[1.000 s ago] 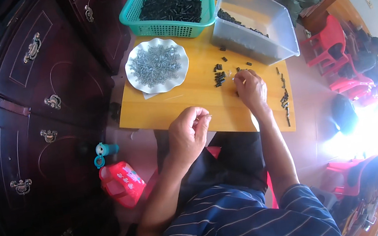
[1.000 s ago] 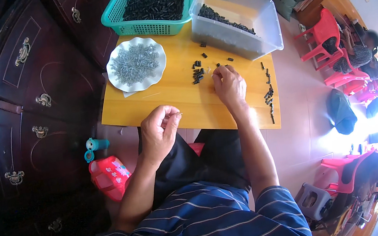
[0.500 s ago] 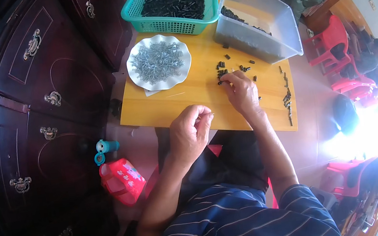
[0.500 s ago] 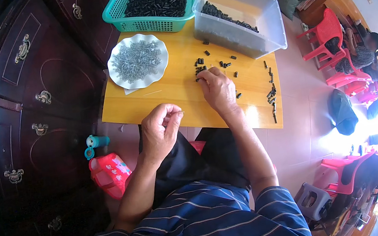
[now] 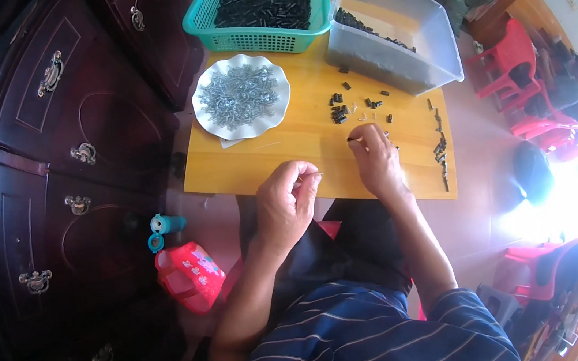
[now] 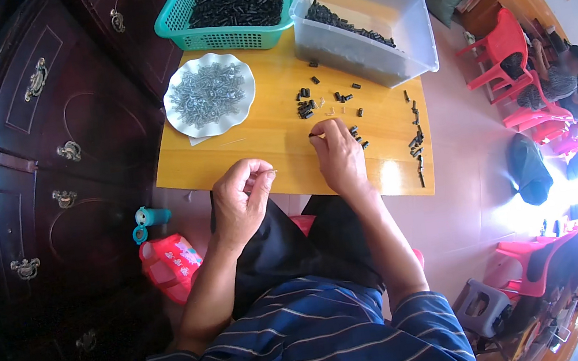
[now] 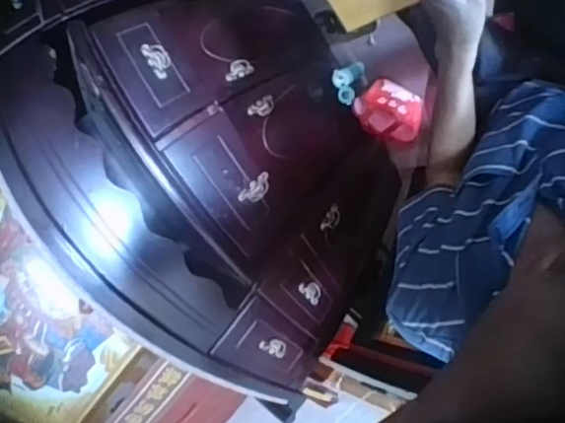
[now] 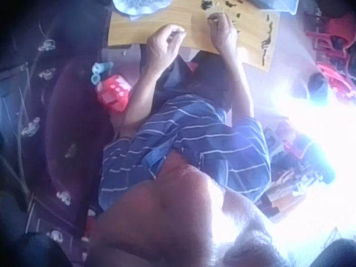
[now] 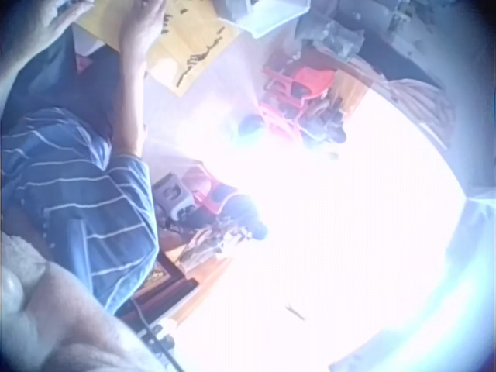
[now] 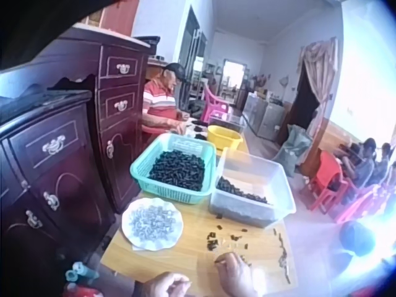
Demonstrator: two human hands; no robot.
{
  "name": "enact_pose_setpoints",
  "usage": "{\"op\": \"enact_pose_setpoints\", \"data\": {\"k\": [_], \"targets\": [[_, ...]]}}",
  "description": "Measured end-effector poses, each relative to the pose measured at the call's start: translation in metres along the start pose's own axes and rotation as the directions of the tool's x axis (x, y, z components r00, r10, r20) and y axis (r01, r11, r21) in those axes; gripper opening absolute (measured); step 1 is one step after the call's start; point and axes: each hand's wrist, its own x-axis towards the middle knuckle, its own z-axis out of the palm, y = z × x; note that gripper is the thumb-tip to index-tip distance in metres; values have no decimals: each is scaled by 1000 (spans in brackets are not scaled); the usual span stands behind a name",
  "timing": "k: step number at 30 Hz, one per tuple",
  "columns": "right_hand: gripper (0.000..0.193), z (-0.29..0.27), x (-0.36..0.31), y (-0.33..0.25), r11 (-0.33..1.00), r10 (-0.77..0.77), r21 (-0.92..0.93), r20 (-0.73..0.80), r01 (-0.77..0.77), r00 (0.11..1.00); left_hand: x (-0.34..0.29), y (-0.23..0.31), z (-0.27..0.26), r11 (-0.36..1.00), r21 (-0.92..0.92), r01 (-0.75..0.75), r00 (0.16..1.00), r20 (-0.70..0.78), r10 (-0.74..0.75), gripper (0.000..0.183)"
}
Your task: The person picks up a small black plastic component and a metal pin, then presses the pin into the plastic component by hand before placing the assembly on the table.
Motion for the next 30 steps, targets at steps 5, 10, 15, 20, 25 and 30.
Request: {"op": "enact_pose_setpoints", "data": {"k": [5, 10, 15, 20, 25, 30], "targets": [[8, -19, -45, -7, 472, 278, 775, 321, -420, 905, -1, 3, 6, 998, 34, 43, 998, 46, -45, 5], [14, -19, -79, -3, 62, 328, 861, 460, -505, 825, -7, -3, 25, 996, 32, 82, 987, 138, -86, 6], [15, -25, -89, -1, -78, 249, 869, 491, -488, 835, -12, 5, 47, 994, 61, 92, 965, 240, -104, 6], [15, -26, -95, 2, -130, 226, 884, 468, -450, 854, -11, 10, 56, 996, 40, 76, 943, 322, -85, 4], [11, -31, -98, 2, -155, 249, 874, 485, -460, 838, -11, 16, 55, 995, 67, 77, 926, 364, -96, 3], [9, -33, -100, 5, -196, 205, 880, 469, -433, 859, -9, 12, 53, 972, -10, 236, 883, 418, -211, 8]]}}
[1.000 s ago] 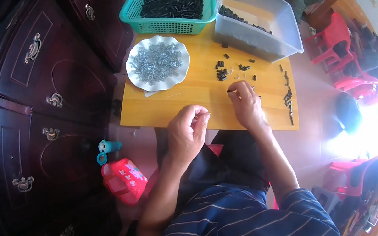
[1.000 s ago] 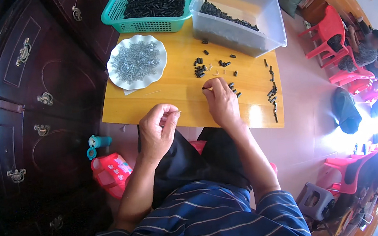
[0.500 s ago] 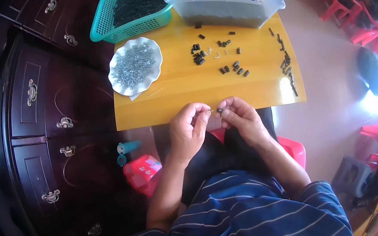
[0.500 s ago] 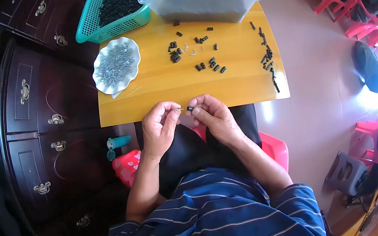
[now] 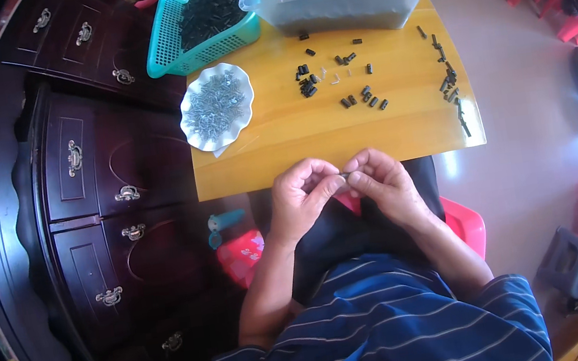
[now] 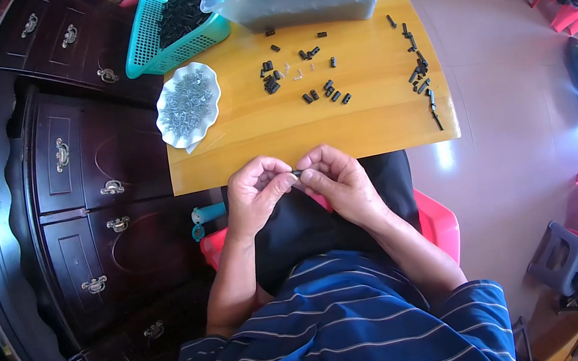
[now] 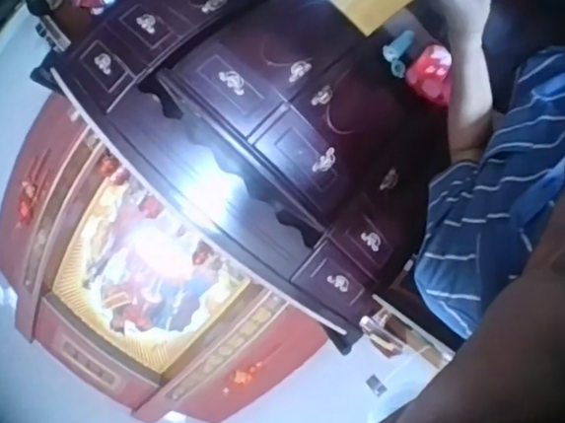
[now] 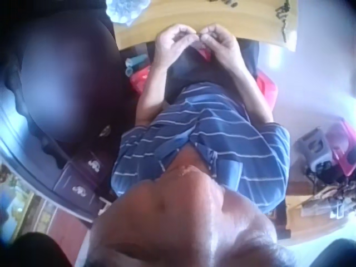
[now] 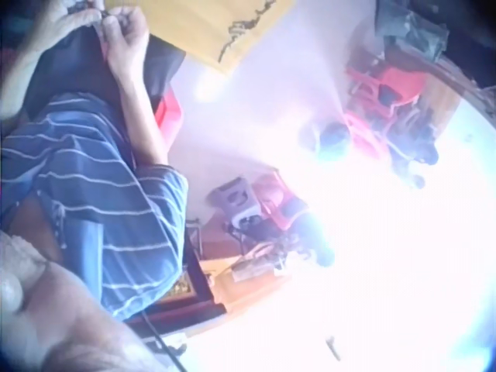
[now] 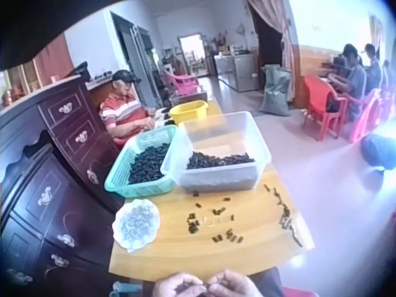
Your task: The person picks up a small black plastic component and a metal pin, then presses the pin into the plastic component by hand before placing the assembly on the table.
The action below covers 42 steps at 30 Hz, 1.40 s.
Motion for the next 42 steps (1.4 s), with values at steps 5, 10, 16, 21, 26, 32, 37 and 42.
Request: {"op": "enact_pose_setpoints", "data": {"k": [5, 10, 16, 21, 26, 32, 37, 42], "targets": [[9, 2, -4, -16, 996, 67, 65, 17, -68, 998, 22, 2, -10, 951, -295, 88, 993, 97, -62, 24], [8, 3, -4, -18, 985, 95, 146, 18, -96, 995, 76, -27, -23, 986, 167, 20, 981, -195, 13, 22], [9, 2, -4, -11, 982, 131, 128, 46, -136, 990, 116, -46, -22, 787, 613, -70, 937, -231, 263, 27], [9, 0, -6, -18, 979, 136, 149, 20, -138, 990, 124, -41, -13, 647, 756, -101, 927, -166, 338, 21], [10, -1, -5, -20, 979, 117, 162, 32, -121, 993, 125, -43, -16, 608, 778, -156, 912, -124, 392, 16], [9, -2, -4, -22, 985, 100, 140, 23, -102, 995, 117, -44, -21, 636, 760, -130, 941, -108, 322, 15], [9, -2, -5, -24, 983, 116, 142, 11, -116, 993, 116, -41, -21, 611, 774, -168, 939, -63, 338, 12], [9, 2, -6, -26, 977, 121, 176, -11, -117, 993, 113, -39, -24, 607, 777, -169, 952, -31, 305, 7]]}}
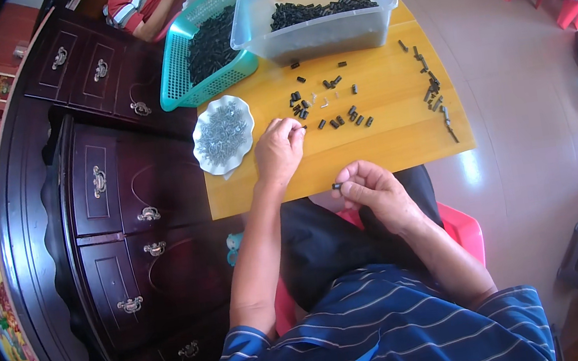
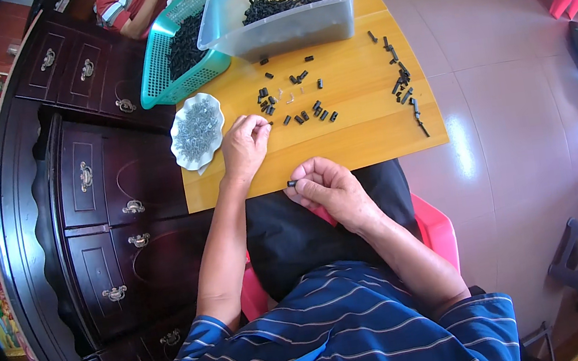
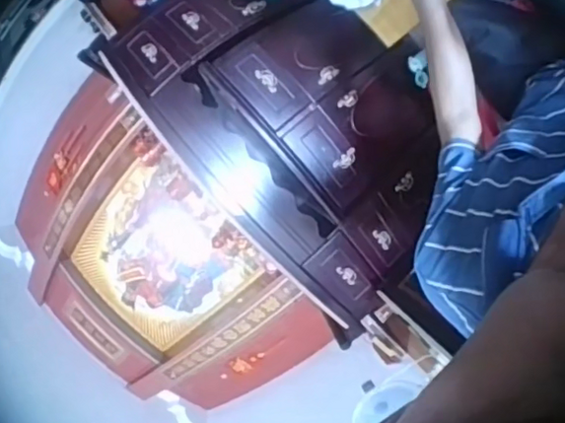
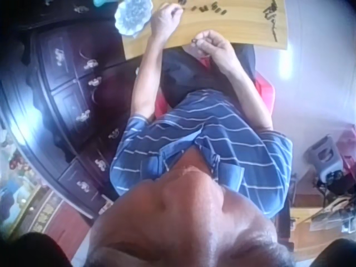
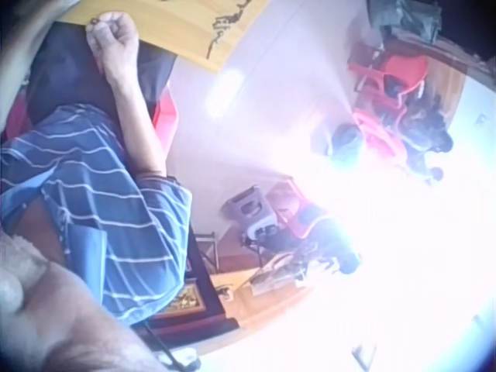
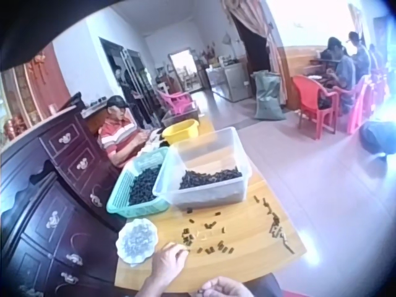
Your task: The person picks up a small black plastic component and a metal pin, then presses the pin into the plastic component by hand before placing the assembly on the table.
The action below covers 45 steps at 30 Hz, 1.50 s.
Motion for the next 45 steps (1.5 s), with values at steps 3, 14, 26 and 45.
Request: {"op": "enact_pose_setpoints", "data": {"k": [3, 14, 26, 45], "targets": [[9, -4, 1, 1, 1000, -12, 8, 8, 12, 1000, -11, 6, -2, 985, -153, 75, 997, 31, -71, 8], [13, -6, 4, 4, 991, -122, -56, -52, 119, 991, -63, 59, -48, 614, -743, 267, 961, 254, -110, 16], [13, -8, 5, 12, 973, -209, -104, -32, 205, 977, -64, 83, -64, 793, -608, 32, 989, 132, 61, 14], [8, -7, 4, 23, 831, -422, -446, -116, 332, 899, -46, 88, -75, 860, -510, -24, 961, 224, 160, 13]]}}
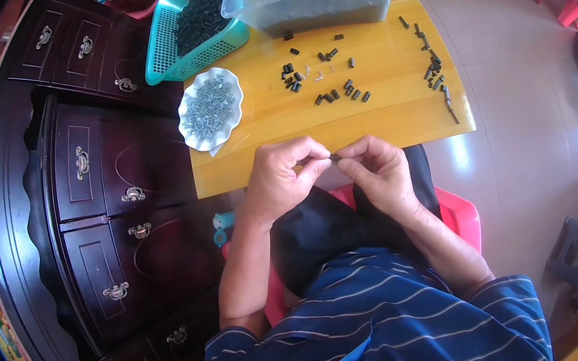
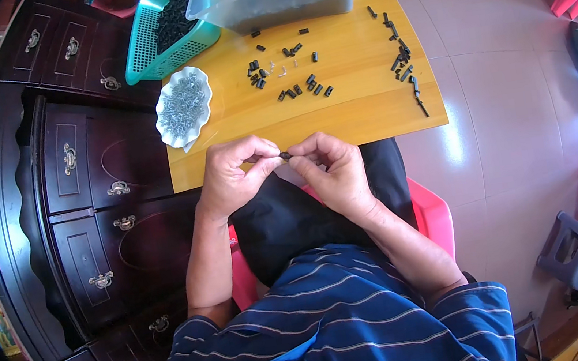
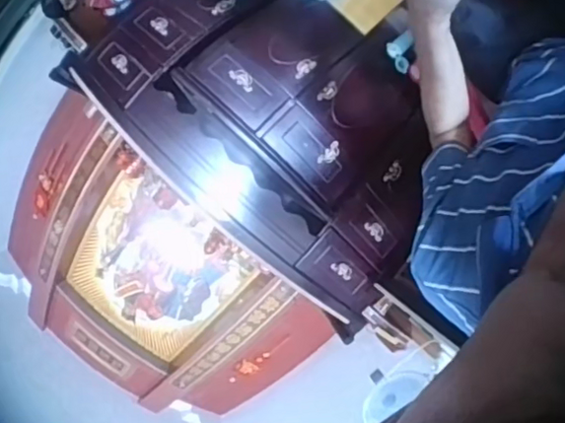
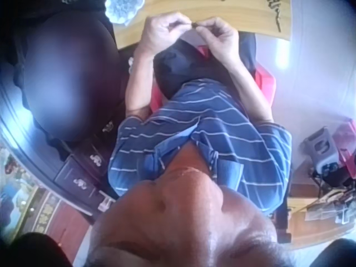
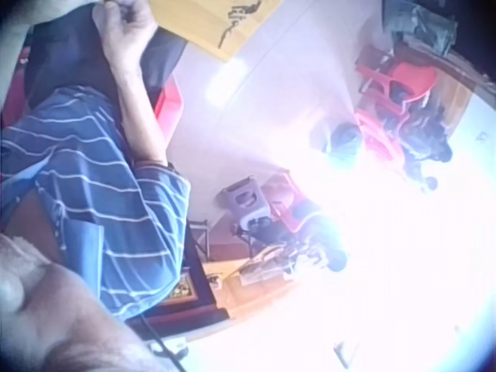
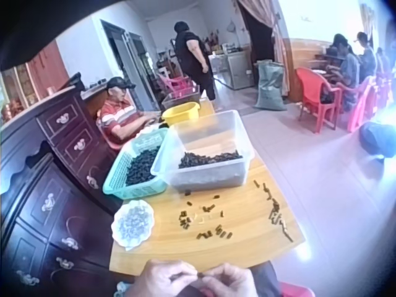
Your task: The person picks up a small black plastic component and a metal pin, then presses the pin into the plastic component by hand before placing the assembly on the table.
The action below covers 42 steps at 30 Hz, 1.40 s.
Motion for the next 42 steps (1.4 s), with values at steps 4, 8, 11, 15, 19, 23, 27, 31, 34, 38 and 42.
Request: {"op": "enact_pose_setpoints", "data": {"k": [4, 8, 11, 15, 19, 23, 27, 31, 34, 38, 42], "targets": [[10, 4, 1, -8, 984, 35, 174, 40, -41, 999, -1, -11, -1, 997, -61, 46, 999, -22, -47, 13], [14, -7, 5, -17, 933, 195, 279, 134, -226, 972, 0, -8, -3, 999, -41, 6, 1000, -14, -7, 14], [15, -10, 7, -16, 846, 310, 377, 228, -377, 923, 3, -2, -2, 999, -46, -25, 999, 34, 26, 14], [11, -7, 8, -24, 766, 371, 454, 267, -456, 889, 0, -5, -1, 997, -70, -37, 997, 62, 42, 22], [10, -12, 9, -12, 790, 299, 490, 215, -368, 930, 1, 1, 6, 998, -58, 3, 1000, -4, -3, 42], [10, -9, 10, -8, 806, 303, 484, 159, -341, 940, 2, 9, 21, 965, 246, -89, 988, -104, 117, 54], [9, -6, 11, -9, 790, 298, 518, 141, -327, 944, 5, 0, 34, 871, 465, -158, 965, -116, 237, 47], [10, -9, 11, -7, 797, 267, 521, 148, -305, 952, 5, -3, 40, 861, 477, -176, 957, -123, 264, 46], [11, -12, 13, -8, 812, 301, 495, 99, -309, 948, 6, -4, 41, 879, 442, -179, 959, -120, 256, 40], [13, -12, 13, -12, 817, 295, 484, 115, -313, 948, 7, -2, 39, 881, 417, -222, 944, -136, 302, 35], [13, -12, 12, -9, 799, 311, 494, 149, -343, 939, 7, -2, 37, 888, 395, -235, 935, -156, 317, 33]]}}
